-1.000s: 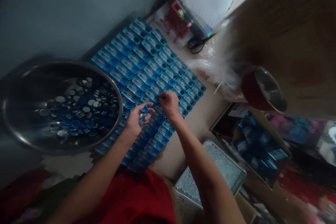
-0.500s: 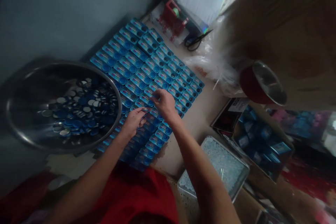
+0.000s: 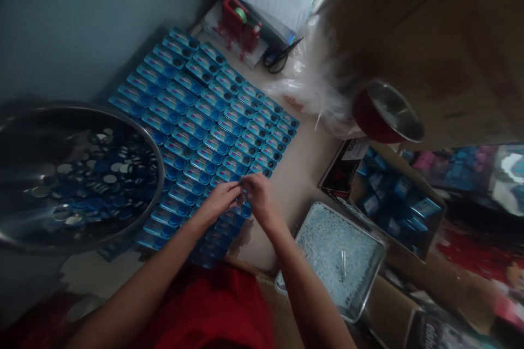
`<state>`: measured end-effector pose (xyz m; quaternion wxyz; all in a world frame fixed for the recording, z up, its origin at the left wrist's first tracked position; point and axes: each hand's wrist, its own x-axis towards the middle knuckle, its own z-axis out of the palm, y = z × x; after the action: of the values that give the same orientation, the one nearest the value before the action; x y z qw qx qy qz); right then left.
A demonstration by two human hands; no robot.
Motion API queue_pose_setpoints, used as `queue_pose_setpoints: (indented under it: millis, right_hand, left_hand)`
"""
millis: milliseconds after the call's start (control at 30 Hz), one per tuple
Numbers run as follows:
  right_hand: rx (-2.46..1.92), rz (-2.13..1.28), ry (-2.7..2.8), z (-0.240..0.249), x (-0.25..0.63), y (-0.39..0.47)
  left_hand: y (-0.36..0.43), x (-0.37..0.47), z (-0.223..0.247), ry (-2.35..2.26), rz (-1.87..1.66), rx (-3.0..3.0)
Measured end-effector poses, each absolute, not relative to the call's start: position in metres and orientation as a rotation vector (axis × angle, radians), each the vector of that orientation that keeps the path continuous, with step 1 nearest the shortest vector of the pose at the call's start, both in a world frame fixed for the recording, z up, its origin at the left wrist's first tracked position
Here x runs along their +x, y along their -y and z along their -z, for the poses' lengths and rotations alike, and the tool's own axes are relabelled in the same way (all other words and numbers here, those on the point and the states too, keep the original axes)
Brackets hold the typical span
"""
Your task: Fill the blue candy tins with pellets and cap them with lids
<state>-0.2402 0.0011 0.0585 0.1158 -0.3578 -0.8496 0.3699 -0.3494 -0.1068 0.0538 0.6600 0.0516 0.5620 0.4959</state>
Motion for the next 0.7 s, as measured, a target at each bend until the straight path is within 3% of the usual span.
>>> queue_pose_setpoints:
  millis: [167, 333, 700]
  right_hand:
    - [-1.295, -0.845, 2.668, -0.051, -0.279, -0.047]
    - [-1.497, -0.476, 3.015, -0.06, -0.311, -0.063]
    - [-1.684, -0.534, 3.202, -0.065, -0.328, -0.072]
  left_hand:
    - [0.095, -0.373, -0.061, -1.196, -1.25, -0.193]
    - [0.097, -0.394, -0.061, -1.181, -1.363, -0.142]
    - [0.085, -0.391, -0.064, -1.455, -1.467, -0.172]
